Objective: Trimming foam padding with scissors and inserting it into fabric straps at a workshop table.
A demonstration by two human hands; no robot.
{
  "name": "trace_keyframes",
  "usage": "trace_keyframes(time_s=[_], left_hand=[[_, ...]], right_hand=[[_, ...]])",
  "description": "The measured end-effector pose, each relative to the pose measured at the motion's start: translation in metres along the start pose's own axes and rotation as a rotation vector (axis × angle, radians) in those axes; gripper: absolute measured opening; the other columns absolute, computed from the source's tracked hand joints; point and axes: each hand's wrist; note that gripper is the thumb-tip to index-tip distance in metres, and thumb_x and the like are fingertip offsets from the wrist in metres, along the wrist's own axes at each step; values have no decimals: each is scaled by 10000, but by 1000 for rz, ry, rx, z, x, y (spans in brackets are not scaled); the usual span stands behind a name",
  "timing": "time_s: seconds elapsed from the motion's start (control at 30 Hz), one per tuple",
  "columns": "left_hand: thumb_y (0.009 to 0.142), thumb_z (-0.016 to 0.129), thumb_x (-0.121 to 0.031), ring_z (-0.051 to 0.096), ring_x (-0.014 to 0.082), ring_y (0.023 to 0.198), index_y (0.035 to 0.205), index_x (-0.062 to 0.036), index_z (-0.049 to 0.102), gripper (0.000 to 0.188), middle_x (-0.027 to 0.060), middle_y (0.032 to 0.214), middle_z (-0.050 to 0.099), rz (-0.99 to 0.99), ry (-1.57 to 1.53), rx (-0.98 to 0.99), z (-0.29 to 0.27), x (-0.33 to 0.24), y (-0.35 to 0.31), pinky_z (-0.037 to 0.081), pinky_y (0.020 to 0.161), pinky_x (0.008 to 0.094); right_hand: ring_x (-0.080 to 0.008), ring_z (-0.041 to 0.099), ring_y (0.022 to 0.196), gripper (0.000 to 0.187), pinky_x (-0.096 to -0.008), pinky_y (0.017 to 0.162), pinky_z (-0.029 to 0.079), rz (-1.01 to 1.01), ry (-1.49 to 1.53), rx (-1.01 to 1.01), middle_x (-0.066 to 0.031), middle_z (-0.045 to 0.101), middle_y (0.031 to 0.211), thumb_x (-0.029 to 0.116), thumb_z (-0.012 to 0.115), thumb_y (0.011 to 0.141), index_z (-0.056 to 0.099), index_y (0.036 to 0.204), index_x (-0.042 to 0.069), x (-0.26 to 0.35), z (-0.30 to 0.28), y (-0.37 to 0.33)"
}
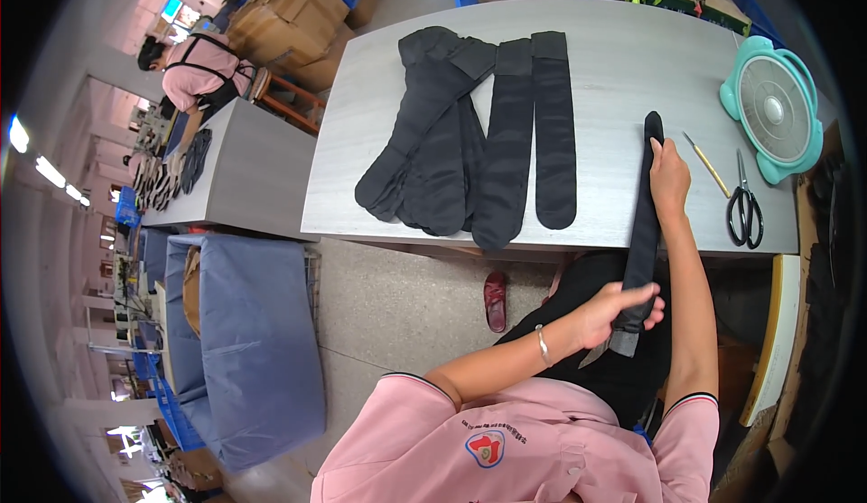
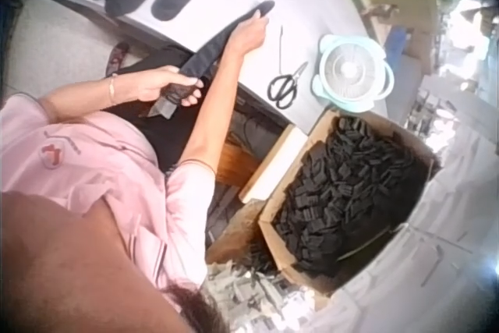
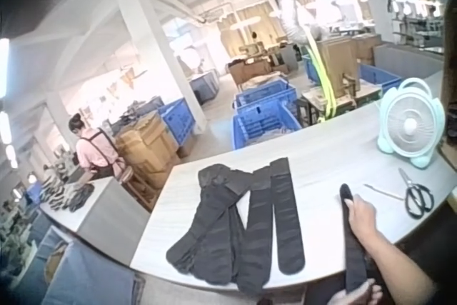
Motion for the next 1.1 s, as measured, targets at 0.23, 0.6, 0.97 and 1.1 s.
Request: trace_keyframes(time_s=[0.23,0.6,0.97,1.1], left_hand=[[987,634,-276,599,106,753,1294,1,510,432,5,859,586,41,101,-27,8,-3,-3,555,823,309],[1023,562,-243,573,112,794,1284,-18,482,353,39,893,588,-6,197,-47,-1,36,-68,474,981,341],[1007,595,-226,655,184,792,1270,23,510,372,89,931,654,36,179,-56,-3,-3,-33,563,779,336],[1035,537,-218,639,182,814,1250,22,546,323,101,942,652,16,227,-126,-4,6,-65,536,782,333]], right_hand=[[-417,630,598,340,-480,514,488,-26,-42,-14,-203,619,630,287,538,1020,513,800,28,-8,12,18],[-435,652,662,354,-505,562,511,80,-92,-8,-222,655,693,316,538,1013,555,822,19,-14,16,35],[-430,659,792,392,-528,707,506,74,36,38,-216,681,814,404,527,983,646,889,43,13,8,28],[-359,689,650,247,-452,601,560,24,-66,-255,-198,670,690,238,567,965,616,850,25,-1,32,22]])
Point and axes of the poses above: each hand's wrist, its own y-axis towards the middle knuckle, its own z-axis out of the palm, x = y × z
